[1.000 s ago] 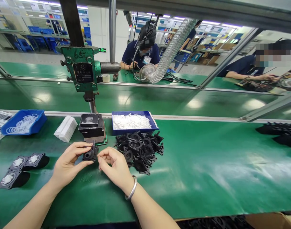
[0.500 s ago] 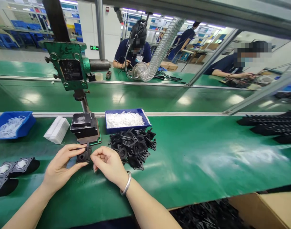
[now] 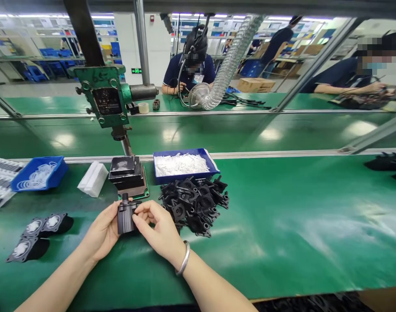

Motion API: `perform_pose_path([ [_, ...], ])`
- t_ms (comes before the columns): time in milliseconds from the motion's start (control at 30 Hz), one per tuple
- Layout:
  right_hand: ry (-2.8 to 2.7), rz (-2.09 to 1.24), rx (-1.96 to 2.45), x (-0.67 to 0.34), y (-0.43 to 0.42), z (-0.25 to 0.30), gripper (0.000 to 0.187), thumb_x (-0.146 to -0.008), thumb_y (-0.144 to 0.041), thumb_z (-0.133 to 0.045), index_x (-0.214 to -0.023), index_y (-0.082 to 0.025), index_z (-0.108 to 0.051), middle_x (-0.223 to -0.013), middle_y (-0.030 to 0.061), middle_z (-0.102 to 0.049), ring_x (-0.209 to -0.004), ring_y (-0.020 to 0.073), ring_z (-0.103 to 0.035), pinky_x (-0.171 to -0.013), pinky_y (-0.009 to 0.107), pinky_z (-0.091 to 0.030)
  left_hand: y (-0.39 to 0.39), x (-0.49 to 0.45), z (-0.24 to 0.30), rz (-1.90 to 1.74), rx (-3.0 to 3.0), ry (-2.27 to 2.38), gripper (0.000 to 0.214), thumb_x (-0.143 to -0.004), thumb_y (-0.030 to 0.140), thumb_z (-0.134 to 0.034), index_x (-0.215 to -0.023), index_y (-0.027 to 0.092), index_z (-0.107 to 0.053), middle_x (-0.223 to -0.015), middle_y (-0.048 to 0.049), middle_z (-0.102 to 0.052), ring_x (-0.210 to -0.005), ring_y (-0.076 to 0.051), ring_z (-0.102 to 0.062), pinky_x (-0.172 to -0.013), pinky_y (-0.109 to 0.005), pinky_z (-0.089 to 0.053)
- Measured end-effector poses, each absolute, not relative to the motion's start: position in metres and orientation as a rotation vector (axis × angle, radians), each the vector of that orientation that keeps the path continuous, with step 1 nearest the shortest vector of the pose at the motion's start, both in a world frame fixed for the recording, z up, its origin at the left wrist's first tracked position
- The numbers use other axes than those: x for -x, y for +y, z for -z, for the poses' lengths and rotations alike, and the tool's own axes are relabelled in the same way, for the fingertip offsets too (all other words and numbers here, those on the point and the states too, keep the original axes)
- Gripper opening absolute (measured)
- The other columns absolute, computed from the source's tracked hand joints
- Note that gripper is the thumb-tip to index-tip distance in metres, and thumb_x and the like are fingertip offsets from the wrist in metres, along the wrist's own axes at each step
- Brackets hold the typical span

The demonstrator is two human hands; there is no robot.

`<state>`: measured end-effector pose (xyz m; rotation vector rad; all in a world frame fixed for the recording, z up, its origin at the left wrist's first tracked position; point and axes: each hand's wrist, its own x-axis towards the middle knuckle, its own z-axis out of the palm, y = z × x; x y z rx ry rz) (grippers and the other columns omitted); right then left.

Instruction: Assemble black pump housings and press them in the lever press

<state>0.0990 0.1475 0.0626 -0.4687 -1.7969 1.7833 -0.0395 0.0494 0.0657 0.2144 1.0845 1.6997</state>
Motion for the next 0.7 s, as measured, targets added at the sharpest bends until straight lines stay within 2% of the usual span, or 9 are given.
perform_pose_path([
  [67, -1.862, -1.677, 0.453, -0.0995, 0.1463, -0.0616, 0.011, -0.092, -0.03, -0.06, -0.094, -0.018, -0.059, -0.084, 0.0004, -0.054, -0.072, 0.0095, -0.054, -0.068, 0.025, -0.048, 0.05, 0.0389, -0.0675, -1.68, -0.119, 1.038, 0.038, -0.081, 0.04, -0.078, -0.109, 0.014, -0.071, -0.096, -0.0084, -0.073, -0.081, -0.016, -0.07, -0.071, -0.023, -0.06],
  [167, -1.903, -1.555, 0.407, -0.1005, 0.1453, -0.0592, 0.014, -0.092, -0.028, -0.06, -0.103, -0.021, -0.057, -0.095, 0.002, -0.051, -0.075, 0.01, -0.054, -0.068, 0.025, -0.05, 0.0506, 0.0383, -0.0688, -1.64, -0.003, 0.998, 0.03, -0.097, 0.035, -0.057, -0.109, 0.011, -0.069, -0.095, -0.0108, -0.073, -0.079, -0.016, -0.071, -0.069, -0.024, -0.061],
  [233, -1.918, -1.504, 0.386, -0.1011, 0.1451, -0.0572, 0.03, -0.088, -0.027, -0.065, -0.115, -0.025, -0.053, -0.104, 0.003, -0.047, -0.077, 0.0104, -0.054, -0.067, 0.026, -0.051, 0.0509, 0.0376, -0.0693, -1.616, 0.033, 0.987, 0.034, -0.102, 0.034, -0.047, -0.106, 0.009, -0.068, -0.088, -0.0117, -0.073, -0.074, -0.015, -0.071, -0.067, -0.024, -0.061],
  [300, -1.957, -1.445, 0.376, -0.1012, 0.1448, -0.0552, 0.047, -0.083, -0.029, -0.071, -0.124, -0.028, -0.048, -0.112, 0.0047, -0.043, -0.081, 0.0118, -0.054, -0.067, 0.026, -0.051, 0.0511, 0.0366, -0.0696, -1.602, 0.043, 0.974, 0.035, -0.102, 0.033, -0.044, -0.103, 0.008, -0.068, -0.083, -0.0115, -0.073, -0.071, -0.015, -0.071, -0.069, -0.025, -0.062],
  [400, -2.029, -1.388, 0.377, -0.1006, 0.1442, -0.0531, 0.057, -0.079, -0.032, -0.075, -0.128, -0.028, -0.046, -0.121, 0.0073, -0.038, -0.085, 0.0136, -0.053, -0.068, 0.028, -0.052, 0.0505, 0.0353, -0.0699, -1.59, 0.042, 0.959, 0.035, -0.103, 0.032, -0.043, -0.1, 0.008, -0.068, -0.083, -0.0112, -0.074, -0.069, -0.015, -0.072, -0.07, -0.026, -0.063],
  [533, -2.062, -1.408, 0.394, -0.1002, 0.1438, -0.0526, 0.057, -0.079, -0.034, -0.076, -0.128, -0.026, -0.047, -0.127, 0.0102, -0.038, -0.089, 0.0152, -0.055, -0.07, 0.029, -0.054, 0.0492, 0.0352, -0.0691, -1.575, 0.019, 0.951, 0.034, -0.103, 0.031, -0.044, -0.1, 0.009, -0.07, -0.084, -0.011, -0.075, -0.072, -0.015, -0.073, -0.073, -0.026, -0.062],
  [633, -2.046, -1.415, 0.345, -0.101, 0.1449, -0.0543, 0.053, -0.083, -0.036, -0.073, -0.129, -0.025, -0.049, -0.126, 0.0112, -0.042, -0.09, 0.0161, -0.056, -0.07, 0.03, -0.055, 0.0487, 0.0359, -0.0674, -1.581, -0.057, 0.936, 0.03, -0.097, 0.036, -0.057, -0.102, 0.01, -0.071, -0.086, -0.0106, -0.075, -0.075, -0.016, -0.073, -0.073, -0.025, -0.061],
  [700, -2.025, -1.369, 0.311, -0.1016, 0.1463, -0.056, 0.041, -0.088, -0.033, -0.067, -0.126, -0.024, -0.054, -0.122, 0.0105, -0.047, -0.09, 0.0157, -0.057, -0.072, 0.03, -0.055, 0.0484, 0.0362, -0.0663, -1.609, -0.117, 0.955, 0.033, -0.089, 0.04, -0.07, -0.104, 0.011, -0.071, -0.088, -0.0094, -0.075, -0.077, -0.017, -0.072, -0.07, -0.023, -0.06],
])
